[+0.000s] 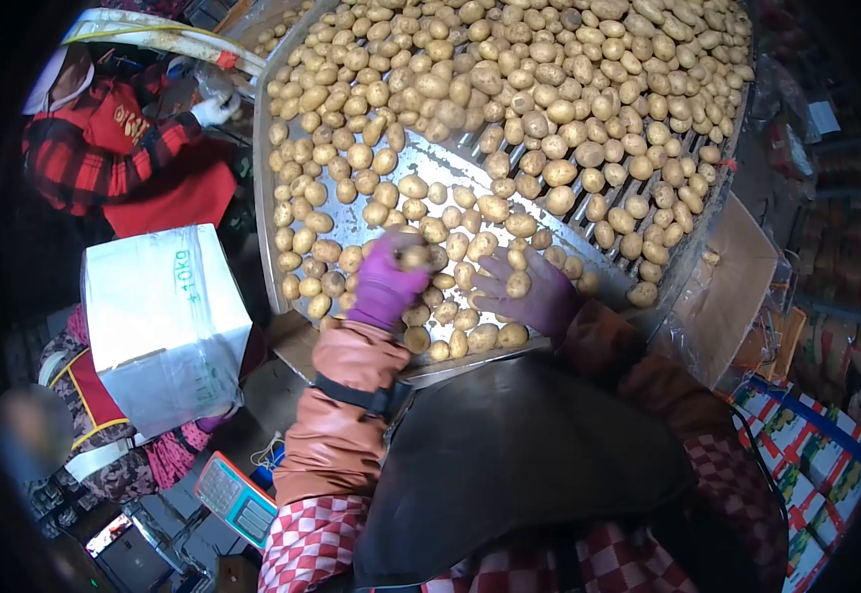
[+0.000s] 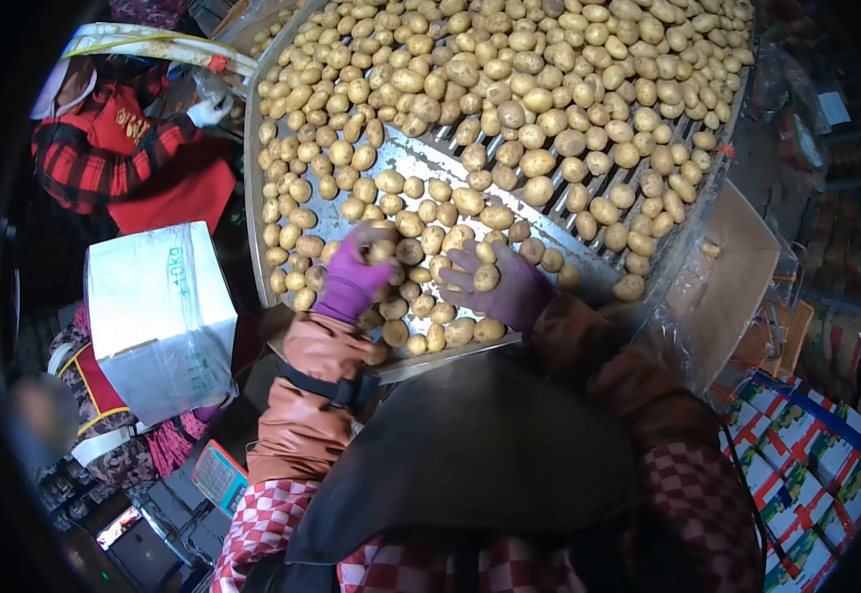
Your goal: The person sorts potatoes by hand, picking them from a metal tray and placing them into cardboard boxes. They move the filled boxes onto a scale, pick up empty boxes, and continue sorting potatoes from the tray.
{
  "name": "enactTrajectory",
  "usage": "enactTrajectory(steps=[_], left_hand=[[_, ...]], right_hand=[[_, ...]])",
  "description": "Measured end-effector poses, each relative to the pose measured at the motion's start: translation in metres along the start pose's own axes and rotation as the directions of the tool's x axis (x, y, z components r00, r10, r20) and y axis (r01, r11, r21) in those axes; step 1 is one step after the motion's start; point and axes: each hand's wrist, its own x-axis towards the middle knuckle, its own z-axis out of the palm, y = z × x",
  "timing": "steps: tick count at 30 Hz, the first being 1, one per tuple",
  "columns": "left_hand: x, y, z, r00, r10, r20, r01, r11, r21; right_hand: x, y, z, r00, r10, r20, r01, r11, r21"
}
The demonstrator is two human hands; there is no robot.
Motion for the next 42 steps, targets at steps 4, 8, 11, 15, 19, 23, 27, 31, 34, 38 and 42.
enactTrajectory(steps=[4,8,11,15,19,23,27,31,34,38,42], left_hand=[[-0.024,0.027,0.069,0.977,0.111,0.183,-0.144,0.974,0.176],[-0.031,0.059,0.055,0.939,0.059,0.34,-0.104,0.988,0.116],[-0.032,0.057,0.046,0.897,0.038,0.44,-0.02,0.999,-0.044],[-0.034,0.054,0.054,0.911,0.084,0.403,-0.016,0.985,-0.169],[-0.037,0.071,0.056,0.907,0.053,0.417,-0.069,0.997,0.024],[-0.042,0.077,0.06,0.925,0.017,0.38,-0.015,1.0,-0.006],[-0.038,0.072,0.067,0.941,-0.121,0.317,0.184,0.967,-0.179],[-0.038,0.05,0.079,0.932,0.148,0.331,-0.16,0.987,0.011],[-0.035,0.039,0.078,0.949,0.17,0.264,-0.205,0.972,0.111],[-0.035,0.031,0.071,0.95,0.132,0.285,-0.154,0.987,0.056],[-0.044,0.034,0.073,0.915,0.069,0.398,-0.102,0.993,0.063]], right_hand=[[0.015,0.014,-0.009,0.991,-0.126,-0.048,0.114,0.972,-0.204],[0.015,0.03,-0.034,0.954,-0.28,0.102,0.269,0.659,-0.703],[-0.001,0.024,-0.022,0.963,-0.253,0.091,0.266,0.845,-0.463],[-0.01,0.016,-0.01,1.0,-0.013,0.013,0.004,0.853,0.522],[-0.021,0.014,-0.011,0.991,-0.134,0.03,0.11,0.904,0.413],[-0.032,0.019,-0.004,0.92,-0.39,-0.046,0.342,0.854,-0.392],[-0.033,0.014,-0.005,0.981,-0.165,-0.107,0.172,0.983,0.06],[-0.035,0.02,-0.023,0.999,-0.023,-0.033,0.037,0.83,0.557],[-0.038,0.018,-0.018,0.993,-0.072,-0.094,0.101,0.931,0.352],[-0.037,0.025,-0.014,0.975,-0.197,-0.1,0.2,0.98,0.014],[-0.036,0.014,-0.01,0.996,-0.023,-0.081,0.052,0.926,0.375]])
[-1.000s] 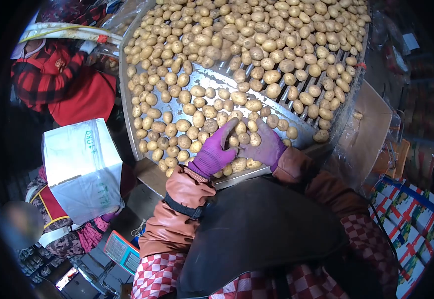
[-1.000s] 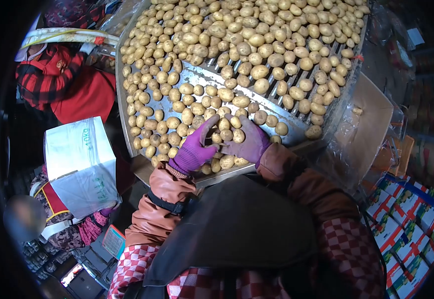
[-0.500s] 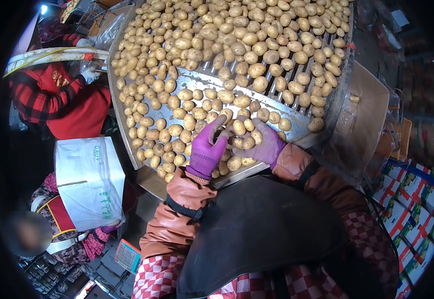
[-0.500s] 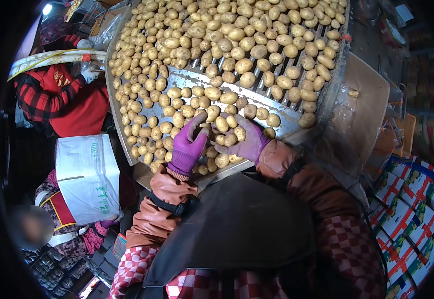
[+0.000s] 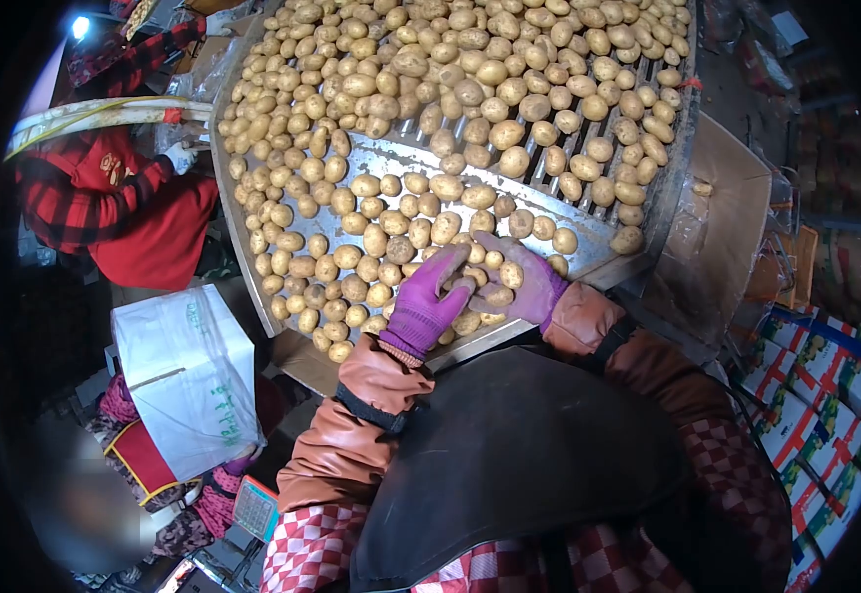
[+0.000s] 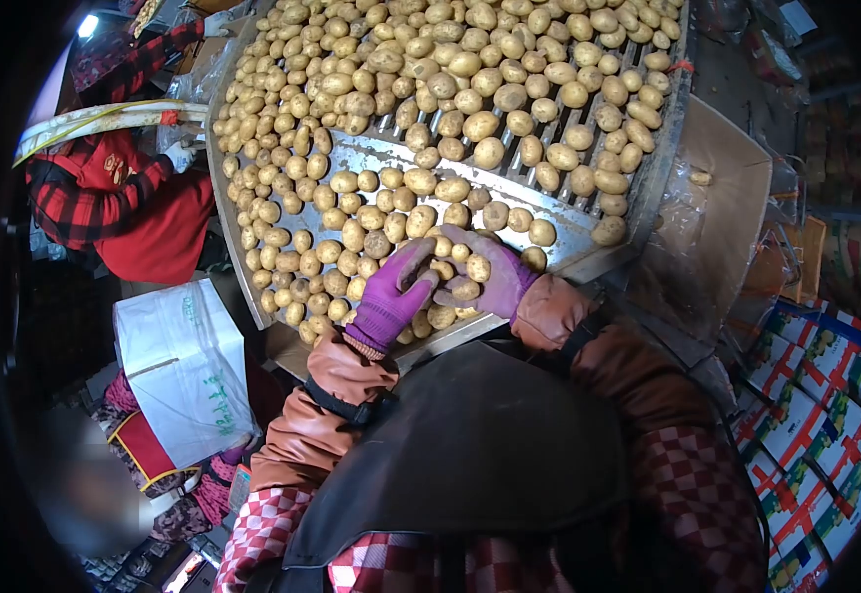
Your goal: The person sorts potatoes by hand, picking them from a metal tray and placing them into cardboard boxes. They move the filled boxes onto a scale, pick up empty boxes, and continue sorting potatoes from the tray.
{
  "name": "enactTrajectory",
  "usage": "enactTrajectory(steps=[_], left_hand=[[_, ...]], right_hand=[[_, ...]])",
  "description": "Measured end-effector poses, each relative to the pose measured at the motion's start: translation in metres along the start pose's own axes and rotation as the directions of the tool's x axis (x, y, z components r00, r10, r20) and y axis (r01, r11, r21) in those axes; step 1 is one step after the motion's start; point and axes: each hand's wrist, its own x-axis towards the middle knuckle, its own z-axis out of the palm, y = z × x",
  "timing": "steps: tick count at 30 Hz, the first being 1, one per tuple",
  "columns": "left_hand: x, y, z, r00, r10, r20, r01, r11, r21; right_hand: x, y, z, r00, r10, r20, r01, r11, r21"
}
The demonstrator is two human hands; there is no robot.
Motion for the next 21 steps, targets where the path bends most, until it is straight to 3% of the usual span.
enactTrajectory(steps=[3,5,9,11,12,14,16,18,19,21], left_hand=[[-0.002,0.006,-0.004,0.987,-0.139,0.077,0.137,0.99,0.028],[-0.002,0.008,-0.005,0.966,-0.209,0.152,0.21,0.978,0.011],[-0.001,0.021,-0.003,0.976,-0.162,0.148,0.156,0.987,0.047],[0.0,0.027,-0.003,0.976,-0.161,0.149,0.158,0.987,0.033],[0.004,0.015,-0.002,0.993,-0.113,0.023,0.112,0.993,0.049],[0.024,-0.023,-0.004,0.976,0.001,-0.219,0.02,0.995,0.093],[0.054,-0.024,-0.019,0.956,0.086,-0.279,0.04,0.908,0.417],[0.087,-0.029,-0.018,0.981,0.04,-0.188,0.107,0.698,0.708],[0.101,-0.036,-0.013,0.985,-0.048,-0.164,0.161,0.576,0.801],[0.119,-0.051,-0.017,0.994,-0.061,-0.094,0.112,0.585,0.803]], right_hand=[[0.007,0.002,-0.012,0.995,0.09,0.029,-0.093,0.992,0.087],[0.003,0.004,-0.015,0.996,0.062,0.071,-0.062,0.998,-0.004],[0.0,0.002,-0.025,0.989,0.081,0.12,-0.075,0.996,-0.054],[-0.005,0.004,-0.03,0.999,0.018,0.049,-0.009,0.981,-0.195],[-0.007,0.005,-0.027,1.0,-0.017,0.015,0.02,0.964,-0.264],[-0.009,0.002,-0.018,0.996,0.014,-0.092,-0.026,0.992,-0.126],[-0.012,0.004,-0.016,0.991,0.045,-0.126,-0.049,0.998,-0.029],[-0.018,0.005,-0.021,0.995,0.052,-0.09,-0.051,0.999,0.011],[-0.022,0.005,-0.025,0.993,0.057,-0.105,-0.053,0.998,0.033],[-0.033,0.001,-0.033,0.989,0.068,-0.13,-0.057,0.995,0.081]])
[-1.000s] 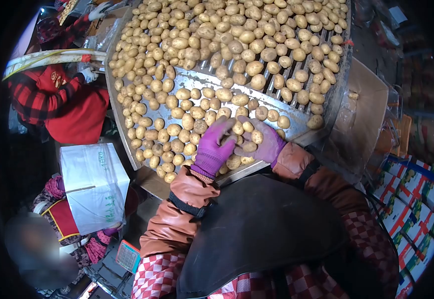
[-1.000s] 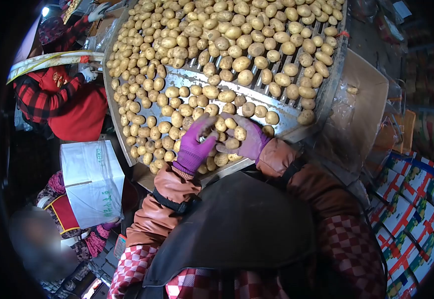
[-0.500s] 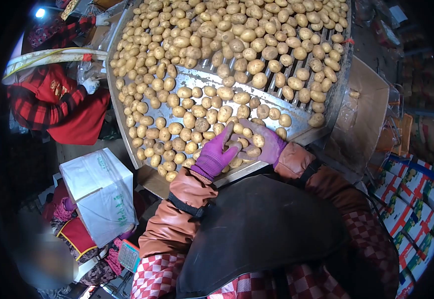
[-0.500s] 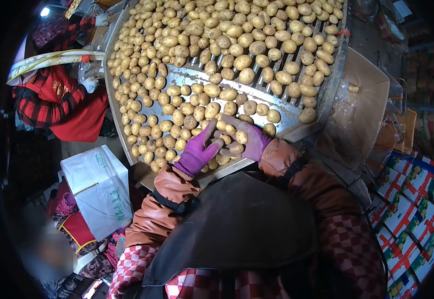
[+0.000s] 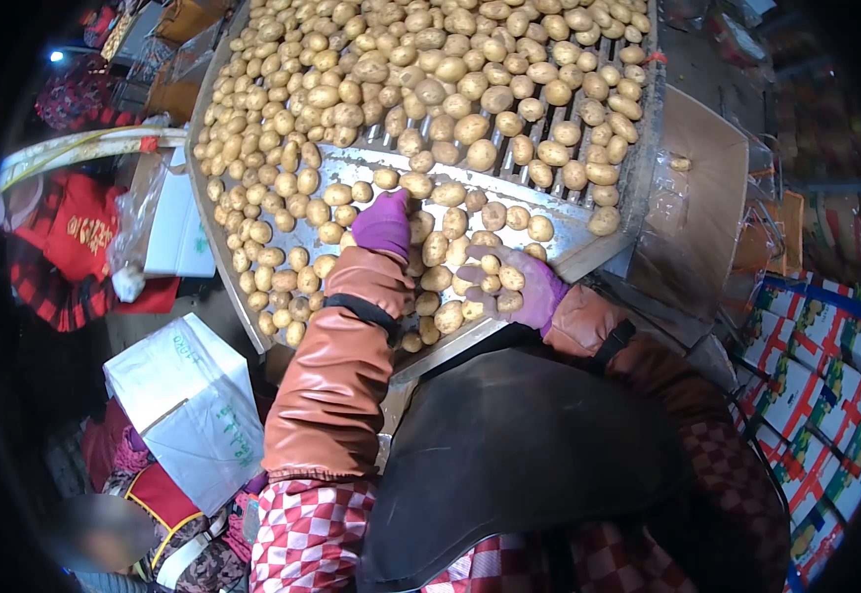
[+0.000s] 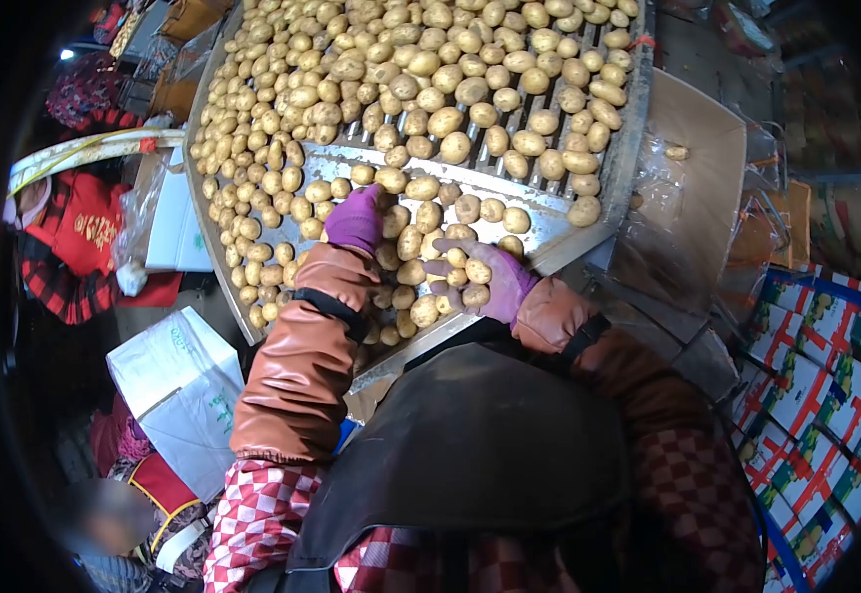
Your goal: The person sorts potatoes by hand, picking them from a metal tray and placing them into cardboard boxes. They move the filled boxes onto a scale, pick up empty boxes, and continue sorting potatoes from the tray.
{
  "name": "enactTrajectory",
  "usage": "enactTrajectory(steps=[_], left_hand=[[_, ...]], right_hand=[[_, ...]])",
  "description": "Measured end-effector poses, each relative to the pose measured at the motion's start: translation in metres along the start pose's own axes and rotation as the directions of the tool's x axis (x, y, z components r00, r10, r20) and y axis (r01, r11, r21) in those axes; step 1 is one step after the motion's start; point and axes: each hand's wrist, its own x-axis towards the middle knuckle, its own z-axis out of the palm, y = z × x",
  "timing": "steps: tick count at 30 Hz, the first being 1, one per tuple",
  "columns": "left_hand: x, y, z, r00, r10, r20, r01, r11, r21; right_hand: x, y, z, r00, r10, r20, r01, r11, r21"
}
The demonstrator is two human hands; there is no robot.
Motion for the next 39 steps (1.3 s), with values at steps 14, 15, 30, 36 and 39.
enactTrajectory(steps=[14,15,30,36,39], left_hand=[[-0.014,-0.03,0.012,0.991,-0.051,-0.124,-0.04,0.771,-0.635],[-0.023,-0.026,0.007,0.972,-0.044,-0.232,-0.119,0.757,-0.642],[-0.091,0.18,-0.055,0.812,0.543,0.215,-0.02,0.394,-0.919],[-0.09,0.039,-0.044,0.988,-0.131,0.082,0.125,0.37,-0.921],[-0.126,-0.012,-0.049,0.909,-0.412,-0.057,0.145,0.441,-0.886]], right_hand=[[-0.254,-0.001,-0.119,0.869,-0.483,-0.109,0.383,0.796,-0.468],[-0.297,0.006,-0.132,0.787,-0.559,-0.26,0.405,0.787,-0.465],[-0.195,-0.002,0.032,0.816,-0.571,-0.087,0.326,0.579,-0.747],[-0.257,-0.127,-0.013,0.763,-0.643,0.059,0.451,0.465,-0.762],[-0.301,-0.209,-0.048,0.614,-0.767,0.187,0.767,0.635,0.088]])
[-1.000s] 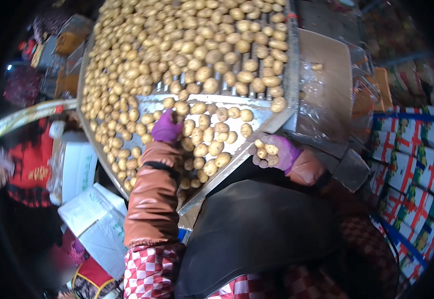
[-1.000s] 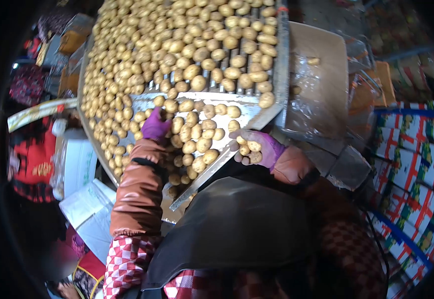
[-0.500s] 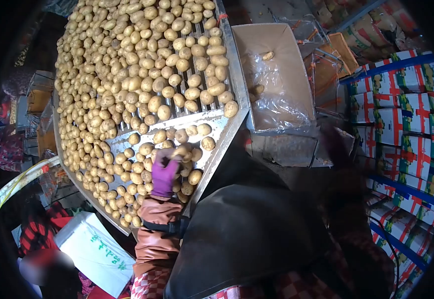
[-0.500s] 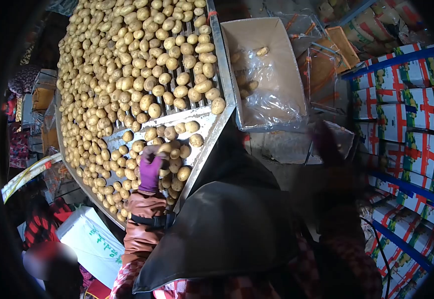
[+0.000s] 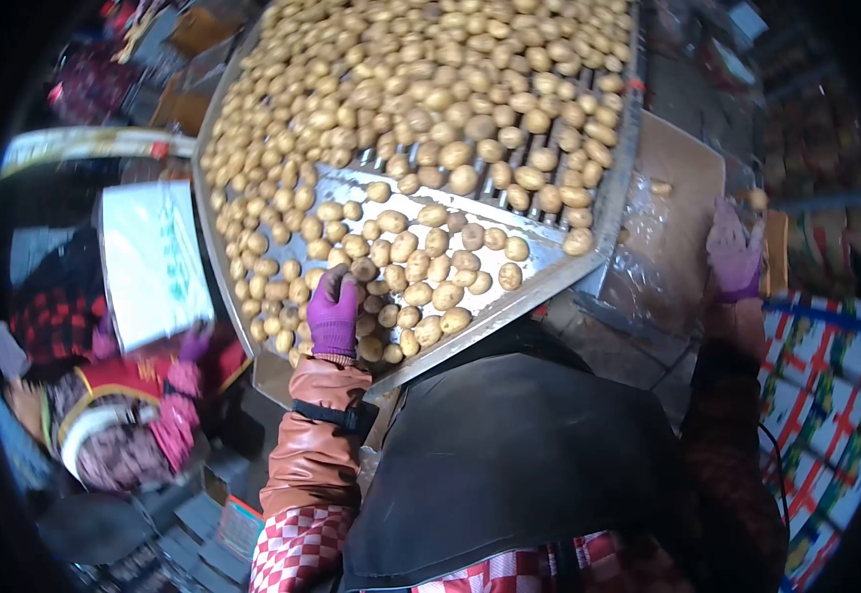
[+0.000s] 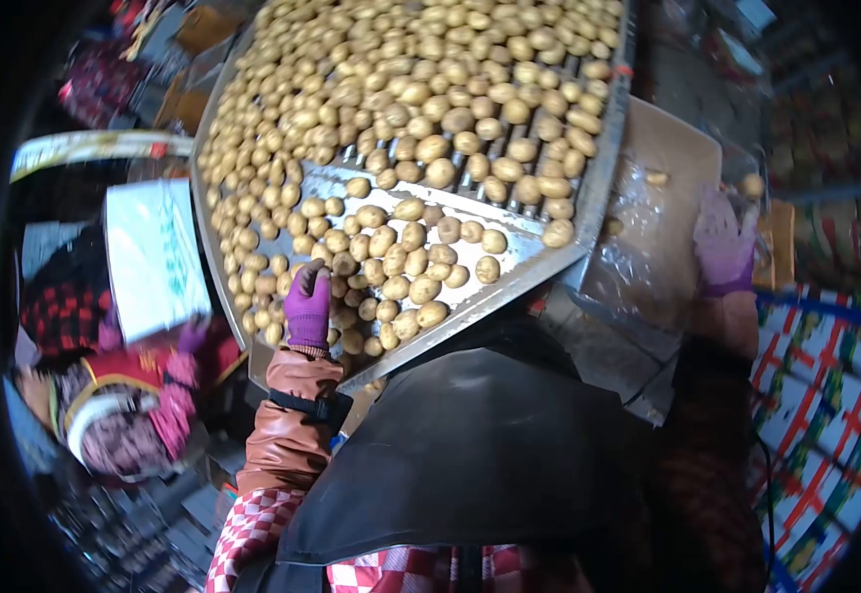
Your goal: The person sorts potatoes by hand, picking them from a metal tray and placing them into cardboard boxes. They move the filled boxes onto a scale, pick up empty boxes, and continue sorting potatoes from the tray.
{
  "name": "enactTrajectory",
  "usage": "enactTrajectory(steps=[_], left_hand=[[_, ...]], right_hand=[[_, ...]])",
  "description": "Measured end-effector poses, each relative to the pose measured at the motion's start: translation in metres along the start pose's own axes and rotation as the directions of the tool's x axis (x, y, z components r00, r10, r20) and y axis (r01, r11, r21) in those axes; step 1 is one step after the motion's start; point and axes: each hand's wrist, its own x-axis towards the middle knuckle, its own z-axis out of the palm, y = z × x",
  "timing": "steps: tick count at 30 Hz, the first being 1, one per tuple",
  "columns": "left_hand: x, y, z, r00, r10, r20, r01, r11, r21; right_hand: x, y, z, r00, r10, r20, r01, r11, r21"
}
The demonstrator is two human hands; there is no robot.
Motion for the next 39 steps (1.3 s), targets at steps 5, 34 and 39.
enactTrajectory(steps=[5,34,39], left_hand=[[-0.037,-0.017,0.023,0.862,0.475,0.174,-0.496,0.723,0.481],[-0.045,-0.042,0.069,0.589,0.431,0.684,-0.796,0.456,0.398],[-0.021,-0.049,0.052,0.736,0.384,0.558,-0.675,0.482,0.559]], right_hand=[[0.06,0.176,0.076,0.981,0.148,-0.126,-0.187,0.553,-0.812],[0.073,0.307,0.08,0.884,0.467,0.0,-0.31,0.587,-0.748],[0.038,0.235,0.069,0.943,0.258,-0.211,-0.331,0.648,-0.686]])
